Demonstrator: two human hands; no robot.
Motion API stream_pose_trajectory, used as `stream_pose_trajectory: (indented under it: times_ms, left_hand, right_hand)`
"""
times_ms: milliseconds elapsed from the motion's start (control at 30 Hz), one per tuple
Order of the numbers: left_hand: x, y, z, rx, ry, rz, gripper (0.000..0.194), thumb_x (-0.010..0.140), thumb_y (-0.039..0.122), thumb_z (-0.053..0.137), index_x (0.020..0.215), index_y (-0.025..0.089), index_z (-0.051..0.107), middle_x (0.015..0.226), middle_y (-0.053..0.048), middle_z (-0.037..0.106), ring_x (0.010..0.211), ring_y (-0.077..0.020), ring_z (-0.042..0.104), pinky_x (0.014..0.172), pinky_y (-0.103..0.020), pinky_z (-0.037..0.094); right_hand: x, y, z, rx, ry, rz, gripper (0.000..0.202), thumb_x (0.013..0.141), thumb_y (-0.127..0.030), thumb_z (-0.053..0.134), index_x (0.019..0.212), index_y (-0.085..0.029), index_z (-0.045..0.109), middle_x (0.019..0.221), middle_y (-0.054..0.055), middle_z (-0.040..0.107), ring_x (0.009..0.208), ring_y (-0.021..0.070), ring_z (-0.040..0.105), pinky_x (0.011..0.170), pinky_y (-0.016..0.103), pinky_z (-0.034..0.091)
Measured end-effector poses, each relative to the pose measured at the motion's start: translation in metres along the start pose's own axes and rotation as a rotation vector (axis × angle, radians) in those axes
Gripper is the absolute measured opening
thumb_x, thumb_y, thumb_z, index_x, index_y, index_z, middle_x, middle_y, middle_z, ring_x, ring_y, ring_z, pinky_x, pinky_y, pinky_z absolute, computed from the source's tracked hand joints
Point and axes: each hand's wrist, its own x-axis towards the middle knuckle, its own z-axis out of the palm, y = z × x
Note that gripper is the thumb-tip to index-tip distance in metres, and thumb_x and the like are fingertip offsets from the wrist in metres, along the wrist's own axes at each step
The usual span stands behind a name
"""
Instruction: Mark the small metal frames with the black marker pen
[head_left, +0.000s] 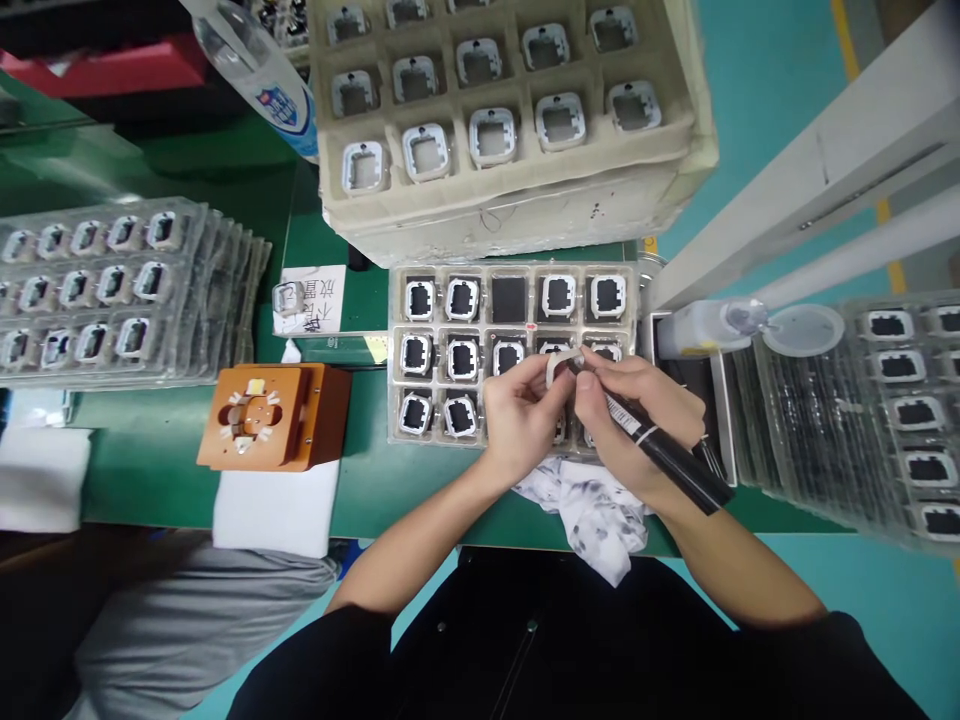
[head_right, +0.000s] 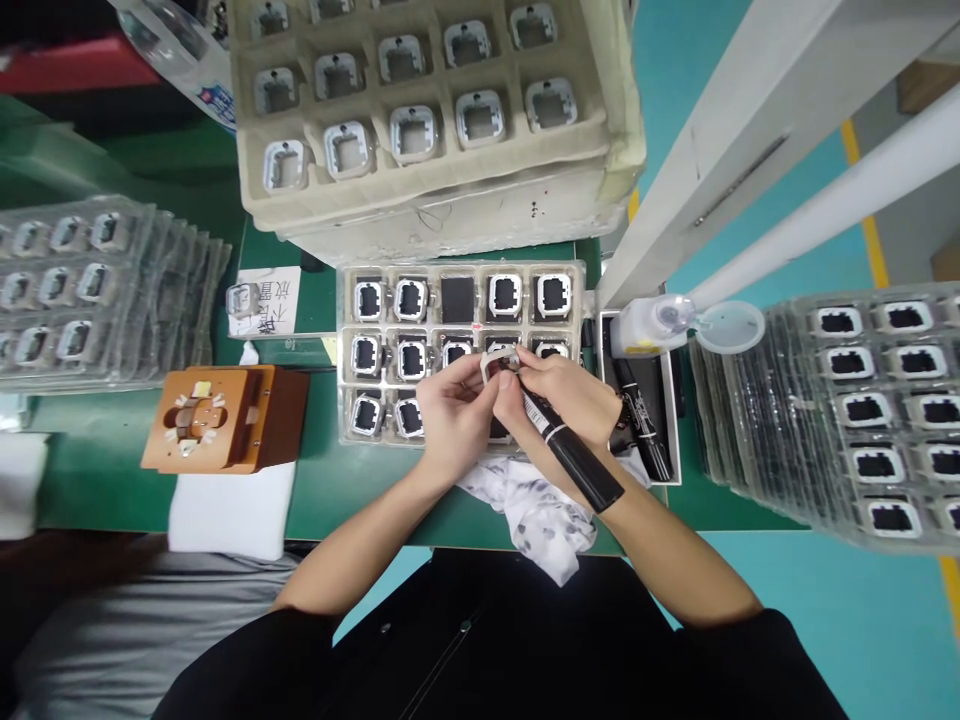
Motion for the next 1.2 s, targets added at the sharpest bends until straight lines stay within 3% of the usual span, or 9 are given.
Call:
stream_pose_trajectory:
  times_ms: [133, 300, 567, 767, 933, 1100, 1200]
  left_hand:
    - [0.003, 0.01, 0.002, -0.096, -0.006, -0.044, 0.033, 0.078, 0.045, 0.098, 0.091, 0.017, 0.085, 0.08, -0.005, 0.081, 0.073, -0.018, 0.077, 0.071, -0.028, 0.064]
    - [0.004, 0.014, 0.0, -0.115, -0.011, -0.123, 0.035, 0.073, 0.045, 0.101, 0.088, 0.018, 0.084, 0.079, -0.004, 0.081, 0.067, -0.0178, 0.076, 0.063, -0.028, 0.065]
    - [0.002, 0.003, -0.008, -0.216, -0.091, -0.195, 0.03, 0.082, 0.043, 0.096, 0.094, 0.018, 0.083, 0.084, -0.003, 0.083, 0.054, -0.0136, 0.072, 0.05, -0.023, 0.061]
    - [0.002, 0.003, -0.009, -0.289, -0.119, -0.236, 0.033, 0.082, 0.045, 0.096, 0.093, 0.017, 0.083, 0.081, -0.003, 0.082, 0.054, -0.0147, 0.072, 0.052, -0.025, 0.063]
    - [0.007, 0.013, -0.008, -0.412, -0.108, -0.294, 0.034, 0.07, 0.041, 0.104, 0.086, 0.017, 0.085, 0.073, -0.001, 0.078, 0.05, -0.0105, 0.066, 0.046, -0.02, 0.058]
    - [0.01, 0.017, -0.007, -0.422, -0.085, -0.327, 0.031, 0.069, 0.037, 0.104, 0.083, 0.016, 0.085, 0.074, -0.002, 0.078, 0.057, -0.0114, 0.07, 0.053, -0.019, 0.059]
    - [0.008, 0.016, -0.005, -0.385, -0.061, -0.3, 0.031, 0.071, 0.038, 0.102, 0.084, 0.016, 0.084, 0.077, -0.002, 0.079, 0.061, -0.0124, 0.072, 0.059, -0.021, 0.061]
  right_hand:
    - [-0.001, 0.0, 0.0, 0.122, 0.026, 0.022, 0.017, 0.096, -0.012, 0.077, 0.103, -0.028, 0.074, 0.102, 0.002, 0.084, 0.104, 0.0292, 0.084, 0.08, 0.038, 0.073]
    - [0.0, -0.001, -0.001, 0.145, 0.04, 0.027, 0.02, 0.096, -0.014, 0.079, 0.109, -0.029, 0.074, 0.11, 0.004, 0.085, 0.101, 0.0301, 0.084, 0.076, 0.04, 0.074]
    - [-0.003, 0.006, 0.0, 0.191, 0.086, -0.038, 0.026, 0.094, -0.014, 0.08, 0.115, -0.029, 0.076, 0.108, 0.002, 0.085, 0.098, 0.0302, 0.085, 0.076, 0.041, 0.074]
    - [-0.003, 0.005, 0.0, 0.235, 0.076, -0.021, 0.03, 0.091, -0.011, 0.081, 0.115, -0.028, 0.075, 0.106, 0.001, 0.084, 0.101, 0.0296, 0.085, 0.083, 0.041, 0.074]
    - [0.0, 0.003, -0.001, 0.294, 0.07, -0.059, 0.035, 0.09, -0.008, 0.081, 0.118, -0.028, 0.074, 0.102, 0.001, 0.084, 0.101, 0.0304, 0.085, 0.083, 0.042, 0.076]
    - [0.002, 0.005, 0.001, 0.296, 0.09, -0.133, 0.036, 0.089, -0.006, 0.08, 0.118, -0.024, 0.073, 0.101, 0.005, 0.083, 0.101, 0.0308, 0.085, 0.081, 0.042, 0.076]
    - [0.002, 0.006, 0.002, 0.333, 0.084, -0.195, 0.038, 0.086, -0.004, 0.079, 0.119, -0.021, 0.072, 0.097, 0.005, 0.082, 0.094, 0.0292, 0.084, 0.087, 0.048, 0.077]
